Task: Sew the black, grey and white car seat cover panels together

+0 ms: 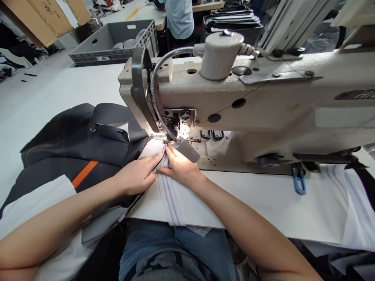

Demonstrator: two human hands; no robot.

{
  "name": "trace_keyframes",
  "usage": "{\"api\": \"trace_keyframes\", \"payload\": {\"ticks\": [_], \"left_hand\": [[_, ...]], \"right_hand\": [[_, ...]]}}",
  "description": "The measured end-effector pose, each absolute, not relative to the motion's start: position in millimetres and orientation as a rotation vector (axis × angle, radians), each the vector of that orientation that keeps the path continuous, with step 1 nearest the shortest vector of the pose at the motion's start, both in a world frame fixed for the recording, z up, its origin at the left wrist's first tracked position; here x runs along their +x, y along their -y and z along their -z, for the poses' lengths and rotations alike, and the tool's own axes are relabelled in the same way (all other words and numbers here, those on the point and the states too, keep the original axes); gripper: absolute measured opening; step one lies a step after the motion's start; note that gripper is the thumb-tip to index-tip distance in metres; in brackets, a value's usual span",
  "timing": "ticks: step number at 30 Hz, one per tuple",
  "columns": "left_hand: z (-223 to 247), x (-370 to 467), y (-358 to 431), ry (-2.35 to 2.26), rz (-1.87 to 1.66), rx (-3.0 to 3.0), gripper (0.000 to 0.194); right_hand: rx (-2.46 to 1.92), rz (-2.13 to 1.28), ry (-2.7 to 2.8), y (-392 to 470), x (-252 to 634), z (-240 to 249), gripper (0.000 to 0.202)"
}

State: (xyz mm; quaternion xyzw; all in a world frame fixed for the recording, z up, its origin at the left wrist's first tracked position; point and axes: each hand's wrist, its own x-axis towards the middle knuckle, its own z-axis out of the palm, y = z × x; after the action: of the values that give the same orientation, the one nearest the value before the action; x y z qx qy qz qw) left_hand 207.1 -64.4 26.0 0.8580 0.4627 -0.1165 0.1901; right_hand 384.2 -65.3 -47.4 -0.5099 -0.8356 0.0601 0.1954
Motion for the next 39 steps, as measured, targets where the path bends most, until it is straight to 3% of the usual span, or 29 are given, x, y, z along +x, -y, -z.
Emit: {"api": "trace_keyframes", "payload": {"ticks": [3, 7, 21, 30, 39], "left_hand": [[-29.4, 219.7, 68.8, -1.353, 0.468, 2.471, 0.063], [-29.0, 223.4, 69.6, -1.359, 0.522, 2.499, 0.063], [-26.0, 216.3, 66.9, -1.288, 0.446, 2.511, 0.061], [-23.6, 217.8, 64.7, -1.288, 0.395, 2.526, 0.059], [-24.1, 231.0, 77.4, -1.309, 0.385, 2.675, 0.062]], "right_hand": [[-1.312, -0.141, 2.295, 67.5, 394.0, 49.2, 0.06], [-1.201, -0.065, 2.23, 64.9, 413.2, 49.6, 0.022], [-1.145, -0.013, 2.461, 55.5, 402.6, 48.0, 0.041], [-1.344, 0.101, 2.478, 47.0, 388.1, 43.3, 0.03], [-1.388, 0.088, 2.202, 51.8, 395.7, 65.0, 0.033]]}}
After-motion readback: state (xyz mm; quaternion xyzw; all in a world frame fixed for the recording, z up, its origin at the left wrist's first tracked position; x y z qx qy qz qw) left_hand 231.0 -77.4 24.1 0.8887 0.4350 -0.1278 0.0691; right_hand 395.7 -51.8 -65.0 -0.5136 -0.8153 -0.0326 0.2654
